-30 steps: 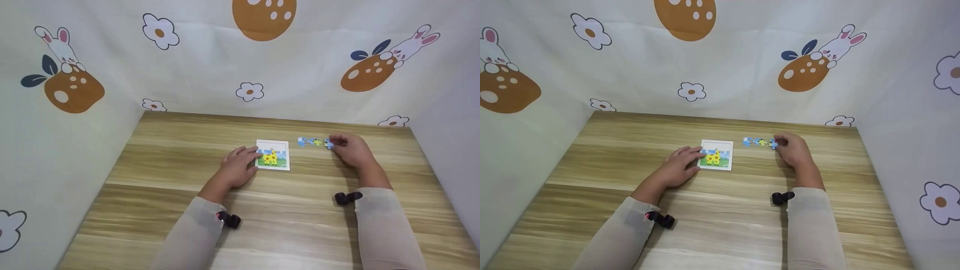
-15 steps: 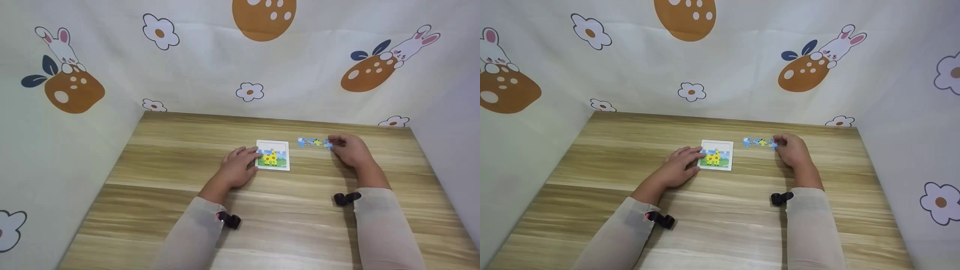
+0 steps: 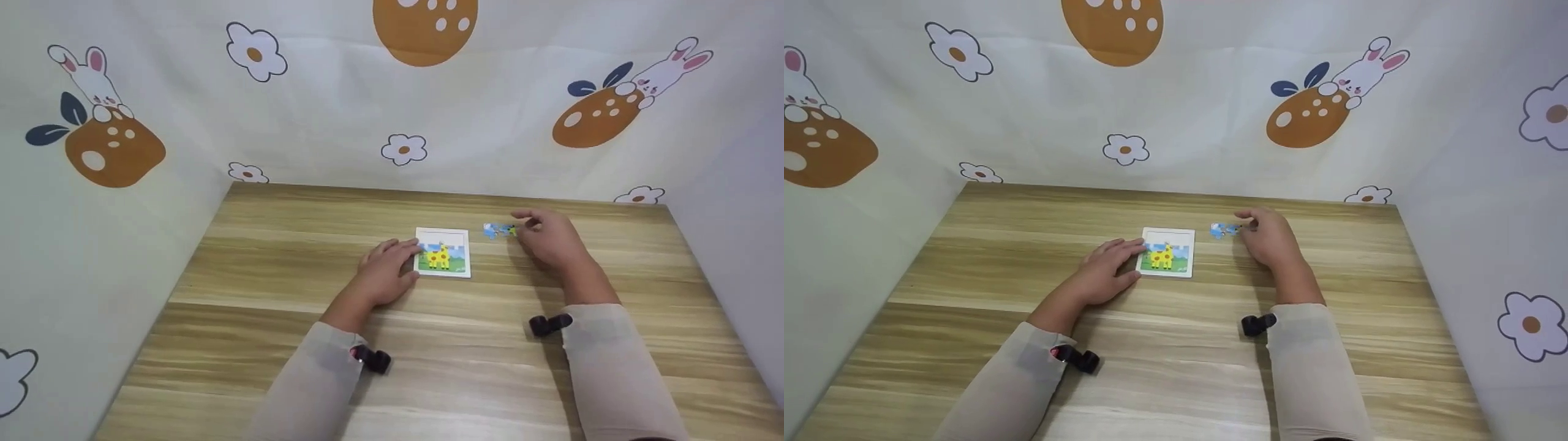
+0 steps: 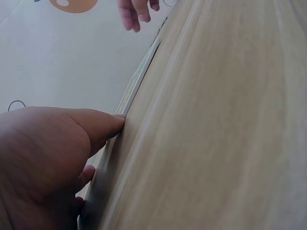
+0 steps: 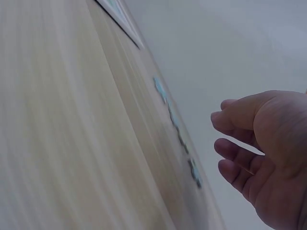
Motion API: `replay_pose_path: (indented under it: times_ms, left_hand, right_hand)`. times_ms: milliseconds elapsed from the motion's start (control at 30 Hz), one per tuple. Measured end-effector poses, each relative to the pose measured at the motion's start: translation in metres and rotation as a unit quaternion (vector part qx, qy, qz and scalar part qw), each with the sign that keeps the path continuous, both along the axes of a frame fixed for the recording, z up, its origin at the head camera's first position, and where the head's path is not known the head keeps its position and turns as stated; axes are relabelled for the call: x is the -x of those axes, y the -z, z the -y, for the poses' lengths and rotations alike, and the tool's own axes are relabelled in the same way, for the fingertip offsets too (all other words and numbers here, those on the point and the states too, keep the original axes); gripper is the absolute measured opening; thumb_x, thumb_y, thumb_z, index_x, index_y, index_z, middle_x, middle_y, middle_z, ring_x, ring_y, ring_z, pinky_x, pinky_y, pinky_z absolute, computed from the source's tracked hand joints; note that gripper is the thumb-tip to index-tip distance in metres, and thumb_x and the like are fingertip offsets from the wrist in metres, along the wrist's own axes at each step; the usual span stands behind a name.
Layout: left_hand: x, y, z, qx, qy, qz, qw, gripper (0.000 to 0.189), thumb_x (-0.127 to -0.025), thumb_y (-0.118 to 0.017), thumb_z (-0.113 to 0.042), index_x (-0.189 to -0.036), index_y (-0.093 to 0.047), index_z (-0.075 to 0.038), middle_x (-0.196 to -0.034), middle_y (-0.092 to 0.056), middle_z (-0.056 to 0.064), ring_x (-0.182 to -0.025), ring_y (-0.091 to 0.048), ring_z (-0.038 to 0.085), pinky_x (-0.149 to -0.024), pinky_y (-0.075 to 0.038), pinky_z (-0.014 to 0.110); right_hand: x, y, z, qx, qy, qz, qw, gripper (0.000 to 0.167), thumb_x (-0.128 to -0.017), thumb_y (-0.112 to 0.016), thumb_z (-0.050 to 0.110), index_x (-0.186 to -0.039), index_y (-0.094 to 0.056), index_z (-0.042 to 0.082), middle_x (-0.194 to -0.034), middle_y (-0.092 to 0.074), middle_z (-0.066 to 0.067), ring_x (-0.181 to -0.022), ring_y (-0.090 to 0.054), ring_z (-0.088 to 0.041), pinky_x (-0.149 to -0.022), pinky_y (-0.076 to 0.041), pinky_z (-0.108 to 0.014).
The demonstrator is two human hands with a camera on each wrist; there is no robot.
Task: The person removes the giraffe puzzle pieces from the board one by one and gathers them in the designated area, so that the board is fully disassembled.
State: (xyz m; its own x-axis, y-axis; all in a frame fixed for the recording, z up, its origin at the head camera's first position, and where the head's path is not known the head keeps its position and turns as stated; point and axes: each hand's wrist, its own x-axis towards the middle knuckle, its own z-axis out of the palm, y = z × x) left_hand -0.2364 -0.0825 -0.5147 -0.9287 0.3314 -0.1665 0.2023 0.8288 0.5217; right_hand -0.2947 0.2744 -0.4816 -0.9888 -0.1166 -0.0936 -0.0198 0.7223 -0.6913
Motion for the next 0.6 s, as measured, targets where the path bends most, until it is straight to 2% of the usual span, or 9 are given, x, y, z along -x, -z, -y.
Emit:
replay_pose_path:
  times_ms: [200,333,600]
  left_hand:
    - [0.002,0.0,0.002,-0.004,0.0,-0.017,0.9999,0.055,-0.106,-0.066,-0.041,-0.159,-0.052,-0.035,-0.173,-0.039,-0.018,-0.166,-0.027,0.025,-0.133,-0.02,0.063]
    - [0.002,0.001,0.004,-0.005,0.003,-0.025,0.9997,0.055,-0.105,-0.068,-0.041,-0.158,-0.054,-0.033,-0.172,-0.04,-0.017,-0.165,-0.03,0.025,-0.131,-0.023,0.065]
    - [0.004,0.002,0.004,-0.001,0.006,-0.019,0.9998,0.055,-0.105,-0.066,-0.043,-0.158,-0.053,-0.034,-0.173,-0.038,-0.018,-0.165,-0.028,0.025,-0.131,-0.022,0.066]
  right_hand:
    - [-0.002,-0.008,0.039,-0.005,-0.043,-0.007,0.999,0.04,-0.104,-0.063,0.018,-0.143,-0.068,0.014,-0.136,-0.068,-0.016,-0.122,-0.061,-0.033,-0.102,-0.051,-0.048]
    - [-0.003,-0.01,0.066,0.001,-0.08,-0.013,0.9967,0.037,-0.103,-0.066,0.017,-0.139,-0.071,0.012,-0.136,-0.071,-0.011,-0.119,-0.064,-0.03,-0.099,-0.052,-0.045]
    - [-0.005,-0.012,0.114,0.017,-0.12,0.016,0.9925,0.037,-0.103,-0.07,0.019,-0.14,-0.071,0.014,-0.139,-0.072,-0.006,-0.117,-0.065,-0.026,-0.1,-0.054,-0.044]
